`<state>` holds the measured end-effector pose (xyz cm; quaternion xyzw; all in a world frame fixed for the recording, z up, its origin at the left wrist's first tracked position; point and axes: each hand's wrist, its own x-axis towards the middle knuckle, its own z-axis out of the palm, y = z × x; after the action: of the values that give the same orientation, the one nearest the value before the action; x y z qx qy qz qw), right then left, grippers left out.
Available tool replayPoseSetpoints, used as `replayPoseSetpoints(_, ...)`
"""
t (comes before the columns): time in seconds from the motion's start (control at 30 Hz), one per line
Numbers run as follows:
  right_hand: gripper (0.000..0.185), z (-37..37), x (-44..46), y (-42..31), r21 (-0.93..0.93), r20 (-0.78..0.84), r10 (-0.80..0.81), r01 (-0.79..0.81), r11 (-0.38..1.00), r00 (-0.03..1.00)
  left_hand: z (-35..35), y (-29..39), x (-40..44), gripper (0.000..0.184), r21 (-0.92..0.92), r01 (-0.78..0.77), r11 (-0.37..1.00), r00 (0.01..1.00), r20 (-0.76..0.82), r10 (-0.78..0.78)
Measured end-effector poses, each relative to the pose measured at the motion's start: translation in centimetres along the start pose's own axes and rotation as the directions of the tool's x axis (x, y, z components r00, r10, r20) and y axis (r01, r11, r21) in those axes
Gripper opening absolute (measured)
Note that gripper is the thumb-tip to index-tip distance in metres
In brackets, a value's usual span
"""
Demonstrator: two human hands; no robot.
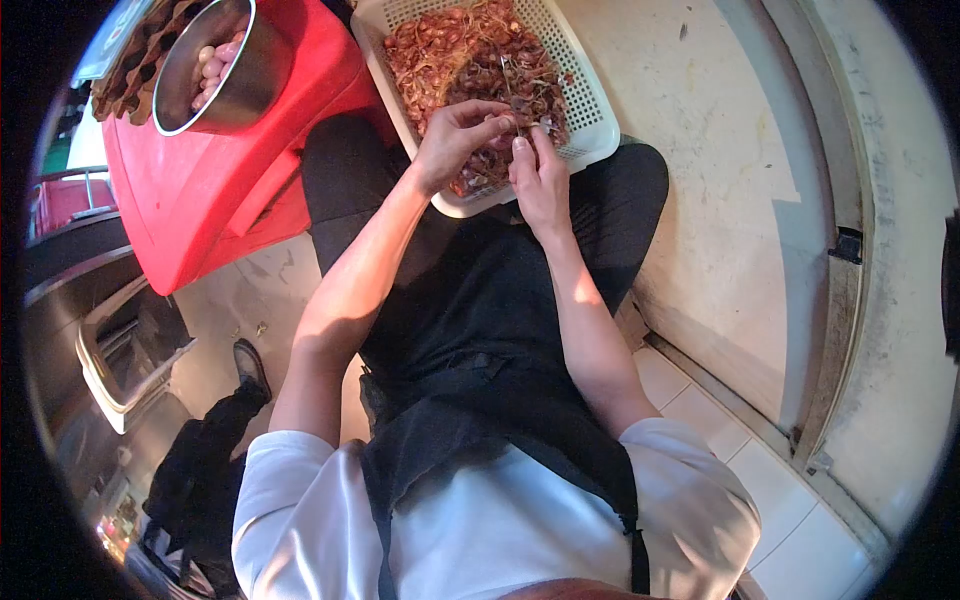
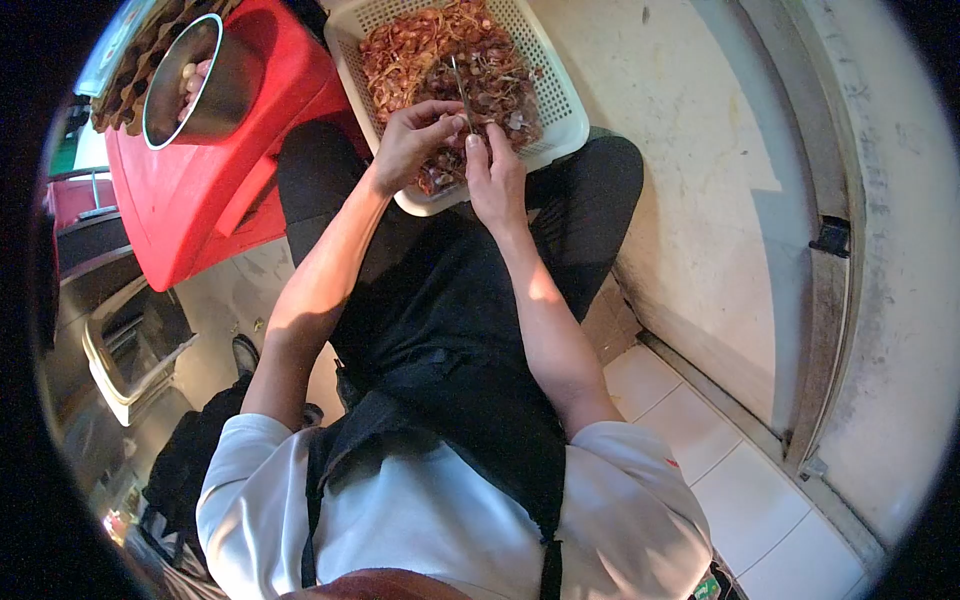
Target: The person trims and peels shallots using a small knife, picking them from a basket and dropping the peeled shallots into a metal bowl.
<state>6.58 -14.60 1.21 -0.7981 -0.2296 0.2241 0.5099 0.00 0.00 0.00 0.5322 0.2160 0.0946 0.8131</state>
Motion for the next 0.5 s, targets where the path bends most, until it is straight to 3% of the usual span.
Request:
replayPoseSetpoints(0.27, 0.027, -0.4, 0.0, 0.1, 0.096, 0.015, 0.043, -0.044, 0.994, 0.999, 1.1, 0.2, -0.5, 0.031, 0.173, -0.103, 0.98, 0.994, -0.013, 0.106)
replayPoseSetpoints(0.37, 0.026, -0.2, 0.0, -0.5, 0.194, 0.048, 0.103, -0.111, 0.975, 0.993, 1.3, 0.2, -0.8, 0.031, 0.189, -0.151, 0.97, 0.985, -0.055, 0.164)
replayPoseSetpoints(0.5, 0.023, -0.2, -0.6, -1.3, 0.304, 0.1, 0.112, -0.138, 0.943, 0.989, 1.0, 0.3, -0.8, 0.033, 0.152, -0.101, 0.983, 0.987, -0.106, 0.118)
